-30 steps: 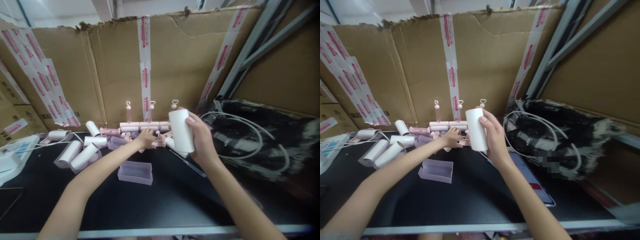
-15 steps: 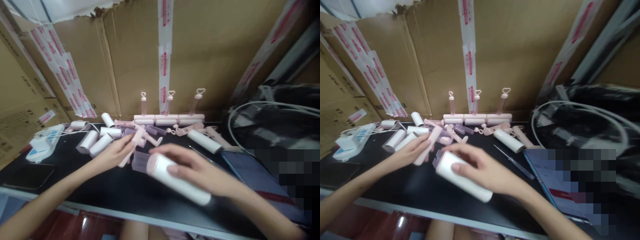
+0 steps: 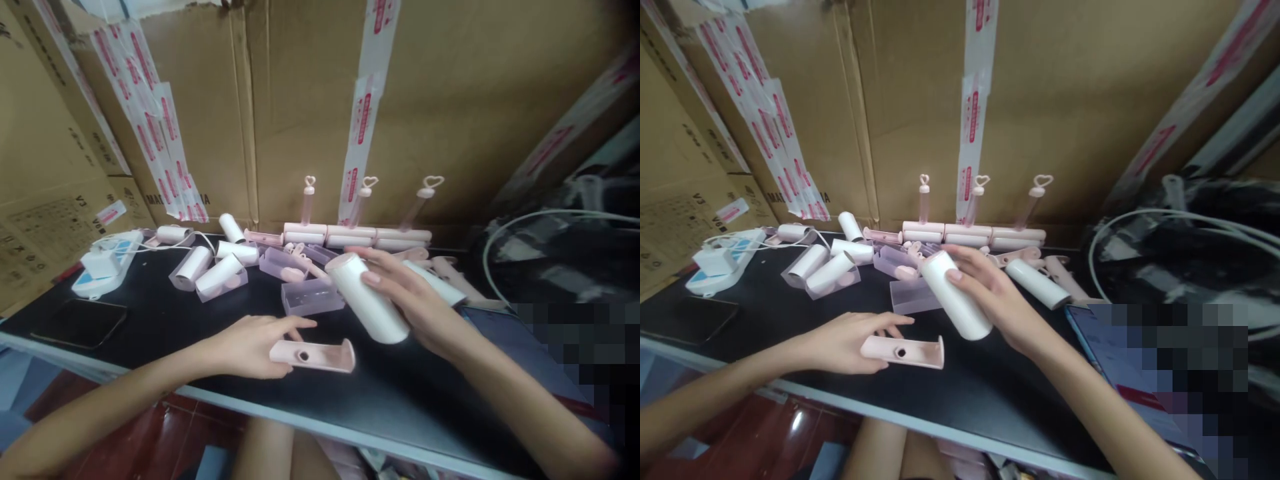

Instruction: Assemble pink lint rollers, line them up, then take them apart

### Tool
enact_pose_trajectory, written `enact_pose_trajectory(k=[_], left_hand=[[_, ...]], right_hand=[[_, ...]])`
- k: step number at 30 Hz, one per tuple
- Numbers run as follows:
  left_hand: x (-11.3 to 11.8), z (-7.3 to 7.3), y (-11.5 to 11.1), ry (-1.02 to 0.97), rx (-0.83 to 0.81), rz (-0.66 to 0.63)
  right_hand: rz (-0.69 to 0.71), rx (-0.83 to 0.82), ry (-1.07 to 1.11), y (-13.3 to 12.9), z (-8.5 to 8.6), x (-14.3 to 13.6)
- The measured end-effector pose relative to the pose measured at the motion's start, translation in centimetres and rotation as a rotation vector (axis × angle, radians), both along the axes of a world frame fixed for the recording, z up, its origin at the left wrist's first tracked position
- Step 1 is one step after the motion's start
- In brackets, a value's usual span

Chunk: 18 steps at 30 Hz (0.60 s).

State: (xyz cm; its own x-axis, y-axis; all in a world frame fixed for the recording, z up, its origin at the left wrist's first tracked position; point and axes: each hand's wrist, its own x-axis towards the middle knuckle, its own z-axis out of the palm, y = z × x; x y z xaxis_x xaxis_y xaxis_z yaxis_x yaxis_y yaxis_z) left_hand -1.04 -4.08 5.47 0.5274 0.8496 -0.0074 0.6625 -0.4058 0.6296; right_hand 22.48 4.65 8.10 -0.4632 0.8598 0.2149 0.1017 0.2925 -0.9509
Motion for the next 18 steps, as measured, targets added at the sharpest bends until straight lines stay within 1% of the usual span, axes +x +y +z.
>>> enact_pose_trajectory(k=[2,3,6,7,9,11,14,16,18], left_hand=[[0.9,-1.0,1.6,-0.17,-0.05,-0.011],[1.2,-1.5,2.4,-0.266,-0.073,0.006],[1.6,-2.9,4.0,-0.613,-0.154,0.08],[1.6,-3.2,4.2,-0.738,-0.193,0.1],[1.3,-3.4,4.4,-0.935,-0.28,0.135],[1.0,-3.2,4.2,-1.045,-0.352,0.154],[0.6,-2.8,3.8,-1.124,-0.437,0.173],[0.6,-2.7,3.7,-1.157,-0.472,0.191],[0.6,-2.7,3.7,-1.179,-0.472,0.214]], right_hand=[[-0.011,0.015,0.073,-0.6,0.5,0.1],[0.021,0.02,0.074,-0.8,0.4,-0.1],[0.155,0.013,0.025,-1.2,-0.6,-0.9],[0.177,0.0,0.02,-1.2,-0.9,-1.1],[0.163,-0.024,0.063,-1.2,-1.5,-1.5],[0.12,-0.04,0.144,-1.1,-1.9,-1.7],[0.063,-0.033,0.235,-1.1,-2.6,-2.1],[0.032,-0.022,0.245,-1.2,-3.3,-2.4],[0.012,-0.013,0.232,-1.4,-4.1,-2.8]])
